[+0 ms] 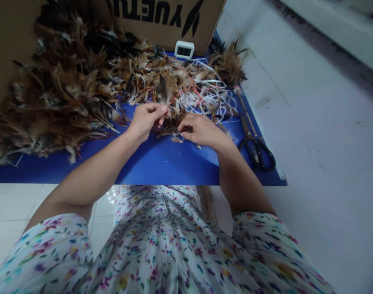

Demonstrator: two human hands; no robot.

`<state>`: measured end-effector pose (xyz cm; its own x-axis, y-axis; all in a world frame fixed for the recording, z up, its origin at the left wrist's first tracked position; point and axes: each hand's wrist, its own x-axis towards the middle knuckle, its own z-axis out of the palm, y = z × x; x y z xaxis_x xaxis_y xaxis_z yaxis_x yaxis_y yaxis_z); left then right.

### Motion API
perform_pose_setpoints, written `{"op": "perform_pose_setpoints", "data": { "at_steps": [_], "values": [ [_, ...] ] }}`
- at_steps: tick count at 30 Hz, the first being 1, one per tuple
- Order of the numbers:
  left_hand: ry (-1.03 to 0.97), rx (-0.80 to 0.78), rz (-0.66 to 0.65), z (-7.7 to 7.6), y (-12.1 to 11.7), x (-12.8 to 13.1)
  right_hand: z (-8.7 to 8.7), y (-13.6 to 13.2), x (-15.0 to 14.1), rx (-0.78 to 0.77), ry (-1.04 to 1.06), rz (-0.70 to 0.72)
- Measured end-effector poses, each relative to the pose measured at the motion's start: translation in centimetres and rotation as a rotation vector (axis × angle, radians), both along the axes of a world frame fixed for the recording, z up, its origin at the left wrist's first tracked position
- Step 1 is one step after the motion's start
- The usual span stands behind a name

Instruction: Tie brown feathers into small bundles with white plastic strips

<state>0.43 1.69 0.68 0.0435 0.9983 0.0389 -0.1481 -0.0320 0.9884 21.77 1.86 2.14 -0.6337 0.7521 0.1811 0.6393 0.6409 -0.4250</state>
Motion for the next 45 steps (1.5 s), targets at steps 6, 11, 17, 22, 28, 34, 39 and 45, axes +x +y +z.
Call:
{"op": "perform_pose_setpoints", "data": {
  "at_steps": [6, 11, 17, 22, 28, 34, 39, 45],
  "values": [
    [0.013, -0.071, -0.033, 0.5, -0.5, 0.2, -0.5, 0.1, -0.5, 0.031, -0.083, 0.0],
    [0.004, -0.066, -0.043, 0.8, -0.6, 0.3, 0.2, 0.0, -0.3, -0.024, 0.141, -0.046],
    [0.023, -0.04, -0.033, 0.6, -0.5, 0.3, 0.7, 0.0, -0.4, -0.18, 0.48, -0.177],
    [0.075, -0.015, -0.071, 0.6, -0.6, 0.4, 1.0, -0.1, -0.5, -0.317, 0.719, -0.163],
    [0.124, -0.045, -0.103, 0.8, -0.8, 0.7, 1.5, -0.6, -0.4, -0.05, 0.718, -0.178],
    [0.178, -0.076, -0.18, 1.1, -1.1, 0.8, 0.8, -0.2, -0.2, 0.227, 0.468, -0.147],
    [0.203, -0.122, -0.249, 1.2, -1.0, 0.6, 0.2, 0.4, 0.2, 0.323, 0.366, -0.074],
    [0.233, -0.179, -0.263, 1.3, -1.1, 0.5, -0.5, 0.9, 0.2, 0.551, 0.293, -0.005]
  ]
}}
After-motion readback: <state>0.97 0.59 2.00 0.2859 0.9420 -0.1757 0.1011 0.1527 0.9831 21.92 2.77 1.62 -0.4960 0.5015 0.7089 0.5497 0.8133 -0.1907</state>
